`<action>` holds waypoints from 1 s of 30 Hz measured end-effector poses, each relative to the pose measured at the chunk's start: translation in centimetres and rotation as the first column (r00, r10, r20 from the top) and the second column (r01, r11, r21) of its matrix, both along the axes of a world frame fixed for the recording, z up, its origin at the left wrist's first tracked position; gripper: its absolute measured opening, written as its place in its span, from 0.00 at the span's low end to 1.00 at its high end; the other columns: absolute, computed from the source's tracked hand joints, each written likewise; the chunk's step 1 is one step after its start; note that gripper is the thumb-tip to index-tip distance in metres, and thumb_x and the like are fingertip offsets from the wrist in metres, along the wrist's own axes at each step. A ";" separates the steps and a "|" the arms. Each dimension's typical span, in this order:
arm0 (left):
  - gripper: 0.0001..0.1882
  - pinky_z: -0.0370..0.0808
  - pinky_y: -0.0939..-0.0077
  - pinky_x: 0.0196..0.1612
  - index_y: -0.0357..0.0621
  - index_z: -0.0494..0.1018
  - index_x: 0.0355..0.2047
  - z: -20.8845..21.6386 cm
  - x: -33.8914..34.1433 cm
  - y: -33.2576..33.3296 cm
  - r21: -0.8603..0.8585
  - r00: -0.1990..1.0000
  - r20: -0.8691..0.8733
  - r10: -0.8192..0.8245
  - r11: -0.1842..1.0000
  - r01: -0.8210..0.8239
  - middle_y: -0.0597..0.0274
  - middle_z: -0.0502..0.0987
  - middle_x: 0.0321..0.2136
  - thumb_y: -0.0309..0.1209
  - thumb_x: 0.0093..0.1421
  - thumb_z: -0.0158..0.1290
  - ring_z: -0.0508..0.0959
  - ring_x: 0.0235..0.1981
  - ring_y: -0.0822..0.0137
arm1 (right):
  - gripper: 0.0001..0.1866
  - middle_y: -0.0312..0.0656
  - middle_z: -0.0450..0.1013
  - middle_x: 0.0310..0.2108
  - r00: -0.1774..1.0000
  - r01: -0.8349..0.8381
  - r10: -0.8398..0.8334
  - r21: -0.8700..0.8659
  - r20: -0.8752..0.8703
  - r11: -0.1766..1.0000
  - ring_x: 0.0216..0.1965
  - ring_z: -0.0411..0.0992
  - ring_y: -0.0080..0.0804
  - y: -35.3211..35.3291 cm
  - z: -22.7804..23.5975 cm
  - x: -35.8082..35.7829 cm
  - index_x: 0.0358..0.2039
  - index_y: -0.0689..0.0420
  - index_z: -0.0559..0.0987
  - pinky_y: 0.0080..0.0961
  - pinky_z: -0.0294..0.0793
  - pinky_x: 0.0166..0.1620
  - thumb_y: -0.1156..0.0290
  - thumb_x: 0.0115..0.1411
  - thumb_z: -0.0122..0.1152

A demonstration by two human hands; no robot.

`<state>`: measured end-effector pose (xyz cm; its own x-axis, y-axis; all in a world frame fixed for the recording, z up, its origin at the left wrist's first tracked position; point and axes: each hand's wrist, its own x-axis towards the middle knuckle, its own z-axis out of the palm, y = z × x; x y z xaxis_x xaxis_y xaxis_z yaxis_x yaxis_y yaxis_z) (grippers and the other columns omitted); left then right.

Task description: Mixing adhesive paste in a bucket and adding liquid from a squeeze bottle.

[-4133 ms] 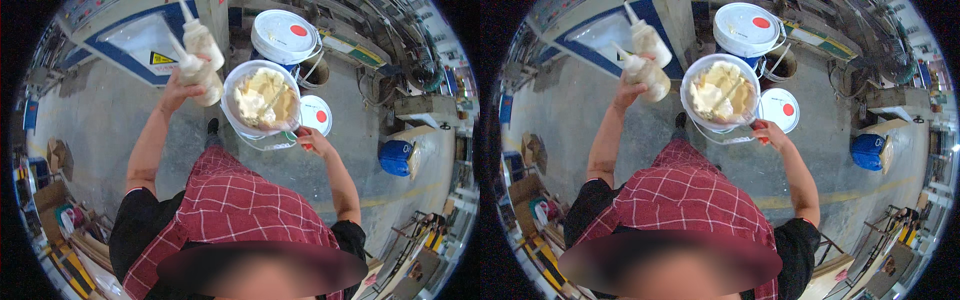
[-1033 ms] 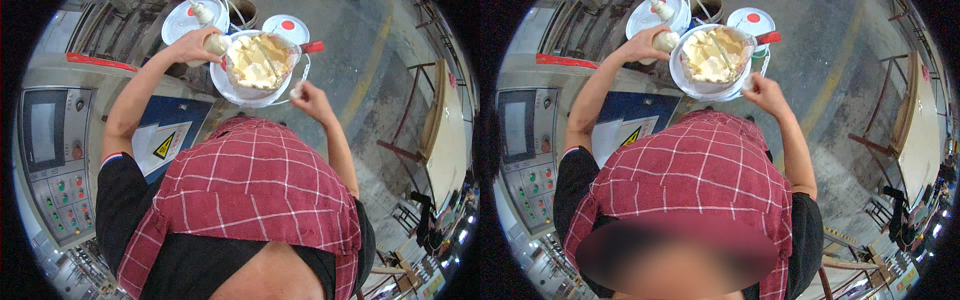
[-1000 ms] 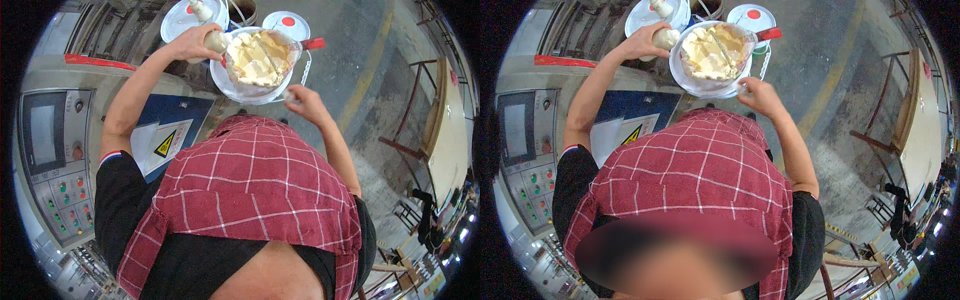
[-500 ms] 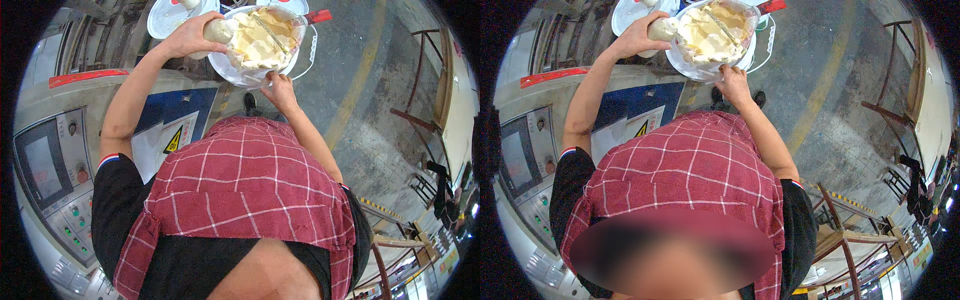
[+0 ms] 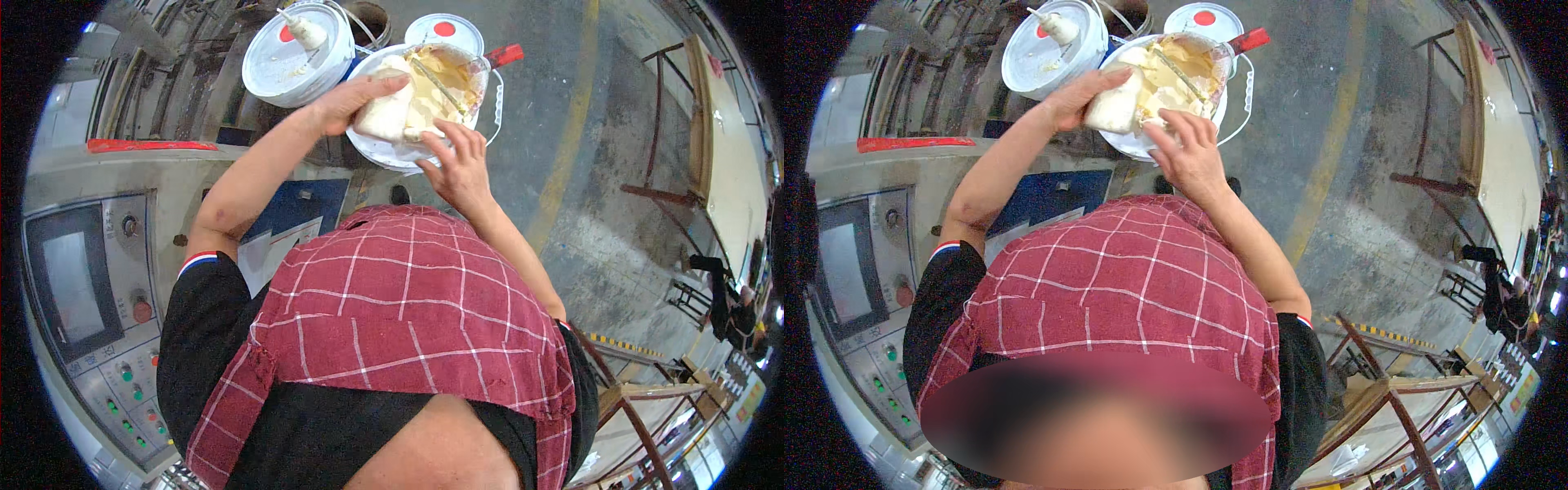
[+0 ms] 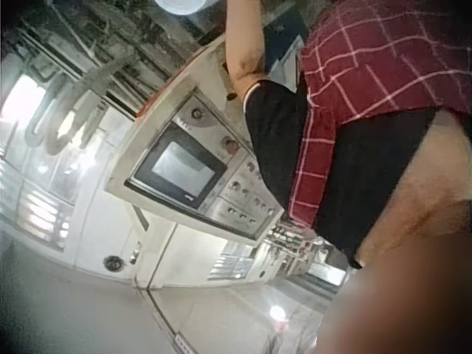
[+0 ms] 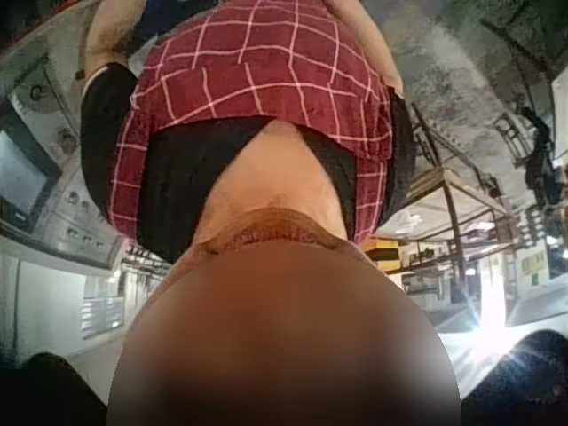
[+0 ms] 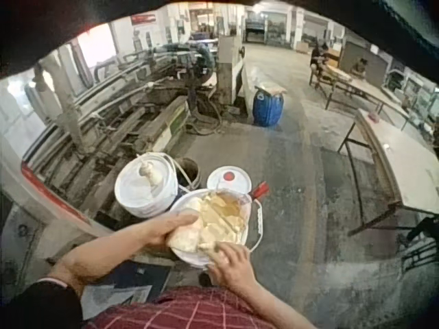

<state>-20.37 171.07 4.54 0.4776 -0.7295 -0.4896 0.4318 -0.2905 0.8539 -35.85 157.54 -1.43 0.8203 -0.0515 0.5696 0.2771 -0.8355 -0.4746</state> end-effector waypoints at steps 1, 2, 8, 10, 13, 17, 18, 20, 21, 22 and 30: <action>0.27 0.72 0.77 0.40 0.39 0.62 0.45 -0.3 -0.5 -0.2 -0.045 0.975 -0.211 0.072 0.995 -0.084 0.61 0.72 0.38 0.46 0.51 0.51 0.73 0.37 0.71 | 0.28 0.38 0.64 0.44 0.993 -0.087 0.096 -0.128 0.066 0.988 0.45 0.62 0.37 0.0 0.8 0.9 0.43 0.49 0.68 0.35 0.58 0.48 0.73 0.37 0.63; 0.27 0.72 0.75 0.39 0.43 0.62 0.46 -1.0 -0.7 -0.4 -0.100 0.950 -0.302 0.077 0.989 -0.112 0.62 0.71 0.39 0.47 0.52 0.50 0.73 0.37 0.70 | 0.28 0.38 0.64 0.44 0.991 -0.103 0.114 -0.144 0.072 0.984 0.45 0.62 0.37 -0.3 1.0 1.7 0.43 0.49 0.68 0.35 0.58 0.48 0.73 0.37 0.63; 0.31 0.73 0.69 0.38 0.52 0.60 0.47 -1.7 -1.2 -0.9 -0.161 0.908 -0.415 0.060 0.977 -0.138 0.62 0.70 0.39 0.60 0.51 0.41 0.73 0.38 0.68 | 0.32 0.30 0.62 0.48 0.943 -0.310 0.331 -0.414 -0.022 0.856 0.48 0.60 0.33 -2.0 3.8 6.2 0.45 0.42 0.68 0.35 0.60 0.47 0.72 0.34 0.60; 0.35 0.72 0.71 0.38 0.55 0.61 0.48 -1.9 -0.8 -0.6 -0.116 0.934 -0.351 0.073 0.986 -0.121 0.63 0.70 0.41 0.65 0.49 0.32 0.72 0.38 0.68 | 0.29 0.33 0.65 0.45 0.929 -0.356 0.367 -0.384 -0.046 0.852 0.47 0.63 0.35 -2.5 4.5 7.5 0.41 0.48 0.69 0.33 0.62 0.48 0.72 0.32 0.63; 0.41 0.62 0.82 0.27 0.44 0.65 0.44 -2.9 0.9 1.4 -0.033 0.957 -0.287 -0.050 0.999 0.042 0.63 0.70 0.29 0.68 0.49 0.29 0.67 0.23 0.73 | 0.32 0.41 0.69 0.39 0.944 -0.317 0.310 -0.046 -0.118 0.947 0.43 0.67 0.37 -2.9 5.4 8.5 0.41 0.55 0.68 0.31 0.66 0.45 0.72 0.31 0.70; 0.28 0.59 0.86 0.20 0.42 0.70 0.37 -5.5 3.9 5.7 -0.052 0.849 0.130 0.512 0.859 -0.510 0.71 0.65 0.20 0.55 0.53 0.41 0.61 0.18 0.79 | 0.34 0.41 0.69 0.37 0.954 -0.120 0.227 0.442 -0.197 0.889 0.39 0.67 0.29 -3.9 4.2 9.6 0.42 0.61 0.65 0.24 0.65 0.44 0.68 0.34 0.72; 0.22 0.59 0.87 0.20 0.44 0.71 0.32 -5.1 4.7 6.8 -0.096 0.795 0.173 0.582 0.813 -0.574 0.72 0.65 0.21 0.51 0.53 0.44 0.62 0.18 0.80 | 0.34 0.41 0.69 0.37 0.954 -0.083 0.201 0.443 -0.225 0.893 0.39 0.67 0.29 -4.3 3.8 9.9 0.42 0.62 0.65 0.24 0.65 0.44 0.67 0.34 0.72; 0.14 0.57 0.88 0.18 0.44 0.71 0.27 -4.9 6.2 8.2 -0.211 0.566 0.389 0.727 0.669 -0.713 0.73 0.65 0.19 0.42 0.52 0.49 0.62 0.17 0.82 | 0.33 0.40 0.69 0.37 0.951 -0.043 0.171 0.440 -0.256 0.897 0.39 0.67 0.29 -4.5 3.4 10.3 0.41 0.62 0.65 0.24 0.65 0.44 0.67 0.35 0.72; 0.12 0.59 0.88 0.19 0.44 0.72 0.29 -5.8 7.6 9.3 -0.282 0.513 0.352 0.783 0.611 -0.740 0.74 0.66 0.19 0.39 0.52 0.50 0.63 0.18 0.82 | 0.33 0.40 0.69 0.37 0.946 -0.015 0.176 0.504 -0.273 0.864 0.39 0.67 0.28 -4.5 3.3 10.5 0.41 0.63 0.66 0.24 0.65 0.43 0.67 0.35 0.71; 0.11 0.61 0.88 0.19 0.42 0.72 0.29 -6.6 8.6 9.5 -0.330 0.436 0.332 0.837 0.536 -0.777 0.72 0.68 0.19 0.38 0.52 0.50 0.64 0.18 0.81 | 0.32 0.40 0.69 0.37 0.941 0.017 0.178 0.565 -0.288 0.825 0.39 0.67 0.28 -4.5 3.2 10.7 0.41 0.63 0.66 0.24 0.65 0.43 0.67 0.36 0.71; 0.13 0.62 0.89 0.22 0.43 0.72 0.35 -5.5 6.5 6.7 -0.346 0.591 0.341 0.731 0.682 -0.644 0.74 0.68 0.19 0.36 0.52 0.51 0.65 0.19 0.83 | 0.30 0.41 0.68 0.37 0.963 0.068 0.184 0.841 -0.196 0.537 0.38 0.67 0.28 -4.5 0.2 10.2 0.39 0.63 0.67 0.24 0.66 0.42 0.67 0.35 0.71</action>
